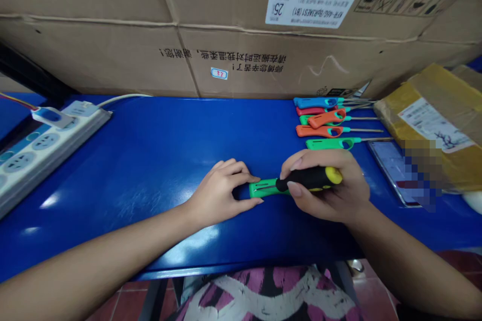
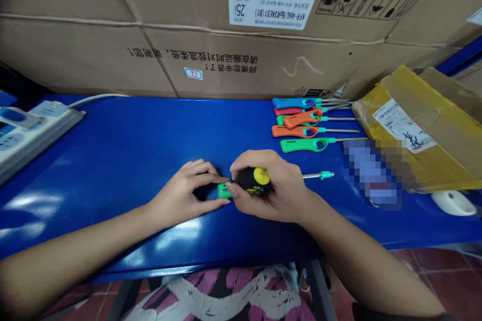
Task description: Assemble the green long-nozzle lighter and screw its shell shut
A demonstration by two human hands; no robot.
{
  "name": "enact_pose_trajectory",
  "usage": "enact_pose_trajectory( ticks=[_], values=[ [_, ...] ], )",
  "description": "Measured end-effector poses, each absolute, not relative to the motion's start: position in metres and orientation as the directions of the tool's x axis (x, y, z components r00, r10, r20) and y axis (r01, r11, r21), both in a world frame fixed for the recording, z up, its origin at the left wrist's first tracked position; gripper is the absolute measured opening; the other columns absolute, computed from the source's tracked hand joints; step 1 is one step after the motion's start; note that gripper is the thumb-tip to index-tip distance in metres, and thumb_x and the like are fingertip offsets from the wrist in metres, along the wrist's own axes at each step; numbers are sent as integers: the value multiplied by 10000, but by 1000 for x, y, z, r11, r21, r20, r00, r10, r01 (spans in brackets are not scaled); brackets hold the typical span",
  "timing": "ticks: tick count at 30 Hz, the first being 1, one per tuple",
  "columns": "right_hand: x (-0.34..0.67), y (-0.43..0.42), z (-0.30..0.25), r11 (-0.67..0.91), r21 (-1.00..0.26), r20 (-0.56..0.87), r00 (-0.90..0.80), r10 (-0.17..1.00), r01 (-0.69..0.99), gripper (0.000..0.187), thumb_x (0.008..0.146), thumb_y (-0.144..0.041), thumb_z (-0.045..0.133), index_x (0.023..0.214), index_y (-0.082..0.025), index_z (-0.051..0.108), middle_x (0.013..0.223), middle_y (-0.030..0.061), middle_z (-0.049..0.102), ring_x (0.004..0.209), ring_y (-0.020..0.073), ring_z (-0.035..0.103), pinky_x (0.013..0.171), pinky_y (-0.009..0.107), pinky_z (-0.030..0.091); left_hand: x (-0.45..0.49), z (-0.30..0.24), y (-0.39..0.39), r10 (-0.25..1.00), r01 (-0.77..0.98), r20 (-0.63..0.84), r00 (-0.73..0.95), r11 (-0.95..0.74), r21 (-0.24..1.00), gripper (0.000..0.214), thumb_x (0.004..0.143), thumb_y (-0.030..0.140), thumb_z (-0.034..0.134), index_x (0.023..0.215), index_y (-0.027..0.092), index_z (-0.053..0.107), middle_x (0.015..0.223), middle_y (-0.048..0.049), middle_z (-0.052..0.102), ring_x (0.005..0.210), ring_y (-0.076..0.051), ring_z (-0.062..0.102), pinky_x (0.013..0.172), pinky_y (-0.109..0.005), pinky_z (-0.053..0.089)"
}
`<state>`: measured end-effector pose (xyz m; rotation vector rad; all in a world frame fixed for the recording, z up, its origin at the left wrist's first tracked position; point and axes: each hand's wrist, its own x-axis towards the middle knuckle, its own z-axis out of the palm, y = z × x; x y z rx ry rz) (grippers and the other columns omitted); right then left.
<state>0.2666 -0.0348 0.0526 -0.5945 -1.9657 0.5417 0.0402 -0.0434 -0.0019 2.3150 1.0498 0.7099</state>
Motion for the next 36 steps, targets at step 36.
enact_pose_trajectory(
  ticks=[36],
  values=[
    [267, -34, 44, 752, -636, 669, -361, 650, 176, 335, 826, -102, 705, 1097, -230, 558, 865, 10, 637, 721, 157, 679, 623, 301, 553, 39, -5, -43, 780, 516, 270, 565, -589, 622, 301, 835, 400, 793, 1069, 220, 733, 941, -26, 667, 859, -198, 601, 800, -357, 428]
  ],
)
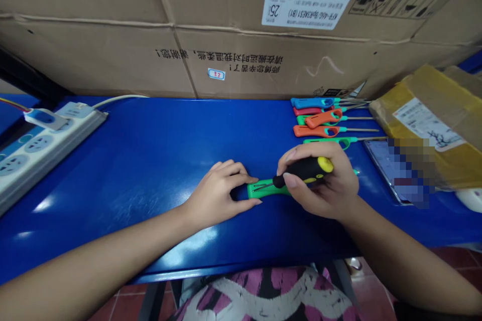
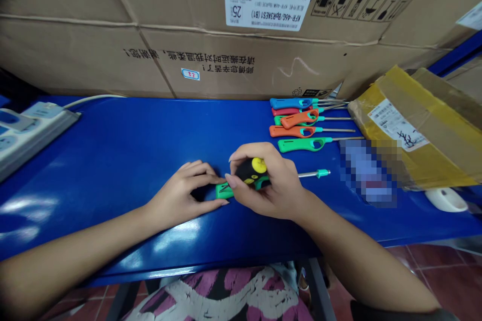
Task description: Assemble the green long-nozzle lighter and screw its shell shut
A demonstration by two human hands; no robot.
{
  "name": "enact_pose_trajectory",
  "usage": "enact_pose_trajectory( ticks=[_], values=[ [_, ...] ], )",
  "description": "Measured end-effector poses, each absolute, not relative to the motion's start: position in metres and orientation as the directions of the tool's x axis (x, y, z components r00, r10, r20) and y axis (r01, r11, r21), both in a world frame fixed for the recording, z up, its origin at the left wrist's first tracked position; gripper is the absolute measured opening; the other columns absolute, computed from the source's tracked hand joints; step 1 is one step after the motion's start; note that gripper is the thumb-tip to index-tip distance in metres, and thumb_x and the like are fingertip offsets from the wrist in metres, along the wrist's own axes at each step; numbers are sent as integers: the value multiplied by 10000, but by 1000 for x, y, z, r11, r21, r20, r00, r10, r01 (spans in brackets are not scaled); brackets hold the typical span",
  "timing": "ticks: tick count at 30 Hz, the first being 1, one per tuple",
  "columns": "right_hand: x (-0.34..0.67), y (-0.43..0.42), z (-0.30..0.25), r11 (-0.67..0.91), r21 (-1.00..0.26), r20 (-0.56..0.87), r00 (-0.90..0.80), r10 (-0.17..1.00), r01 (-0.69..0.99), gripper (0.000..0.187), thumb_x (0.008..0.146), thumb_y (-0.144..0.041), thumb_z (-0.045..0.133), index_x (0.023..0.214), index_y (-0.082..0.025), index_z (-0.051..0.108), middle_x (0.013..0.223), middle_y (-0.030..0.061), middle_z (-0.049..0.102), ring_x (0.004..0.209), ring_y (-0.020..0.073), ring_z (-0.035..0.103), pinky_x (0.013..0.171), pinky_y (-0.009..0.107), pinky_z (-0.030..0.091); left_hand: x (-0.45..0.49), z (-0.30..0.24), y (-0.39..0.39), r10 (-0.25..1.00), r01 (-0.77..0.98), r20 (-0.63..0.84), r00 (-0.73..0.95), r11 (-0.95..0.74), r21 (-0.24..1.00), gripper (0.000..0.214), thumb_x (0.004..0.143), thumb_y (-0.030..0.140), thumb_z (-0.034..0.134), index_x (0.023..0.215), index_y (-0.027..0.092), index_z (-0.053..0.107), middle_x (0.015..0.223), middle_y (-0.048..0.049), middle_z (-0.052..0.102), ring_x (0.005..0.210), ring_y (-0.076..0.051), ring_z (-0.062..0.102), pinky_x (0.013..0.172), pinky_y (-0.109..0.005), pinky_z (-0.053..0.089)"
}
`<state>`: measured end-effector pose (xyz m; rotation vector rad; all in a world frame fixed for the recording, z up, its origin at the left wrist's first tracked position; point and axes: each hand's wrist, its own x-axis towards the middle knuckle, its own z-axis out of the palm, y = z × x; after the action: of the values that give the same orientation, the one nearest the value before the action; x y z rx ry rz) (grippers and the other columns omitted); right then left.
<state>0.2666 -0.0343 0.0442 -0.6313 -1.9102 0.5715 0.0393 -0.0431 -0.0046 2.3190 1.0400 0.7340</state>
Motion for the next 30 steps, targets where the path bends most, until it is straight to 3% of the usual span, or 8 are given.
enact_pose_trajectory(
  ticks=[10, 19, 25, 30],
  values=[
    [265, -36, 47, 716, -684, 629, -383, 677, 141, 379, 851, -89, 694, 1176, -226, 557, 900, 12, 684, 784, 148, 703, 694, 273, 576, 40, -3, -44, 776, 518, 268, 571, -594, 616, 296, 846, 402, 781, 1074, 220, 731, 937, -28, 662, 851, -197, 593, 784, -354, 415],
    [260, -33, 54, 776, -624, 650, -489, 581, 93, 493, 888, -156, 704, 1337, -209, 507, 949, 34, 696, 816, 134, 693, 739, 255, 586, 39, -5, -43, 776, 520, 266, 572, -594, 615, 277, 859, 425, 761, 1053, 229, 734, 934, -26, 663, 858, -197, 592, 784, -355, 416],
    [250, -33, 59, 835, -534, 621, -609, 493, 132, 419, 935, -233, 678, 1316, -205, 504, 1050, 52, 715, 877, 127, 699, 804, 227, 572, 39, -11, -43, 760, 512, 297, 578, -621, 594, 268, 885, 411, 722, 1087, 235, 721, 922, -33, 675, 875, -218, 604, 783, -372, 428],
    [248, -38, 76, 824, -493, 529, -656, 538, 278, 416, 986, -261, 574, 1386, -204, 477, 1076, 65, 708, 905, 151, 693, 810, 249, 572, 40, -9, -44, 774, 526, 278, 568, -602, 601, 221, 892, 389, 707, 1026, 216, 732, 1000, -55, 693, 937, -239, 618, 838, -402, 458]
  ],
)
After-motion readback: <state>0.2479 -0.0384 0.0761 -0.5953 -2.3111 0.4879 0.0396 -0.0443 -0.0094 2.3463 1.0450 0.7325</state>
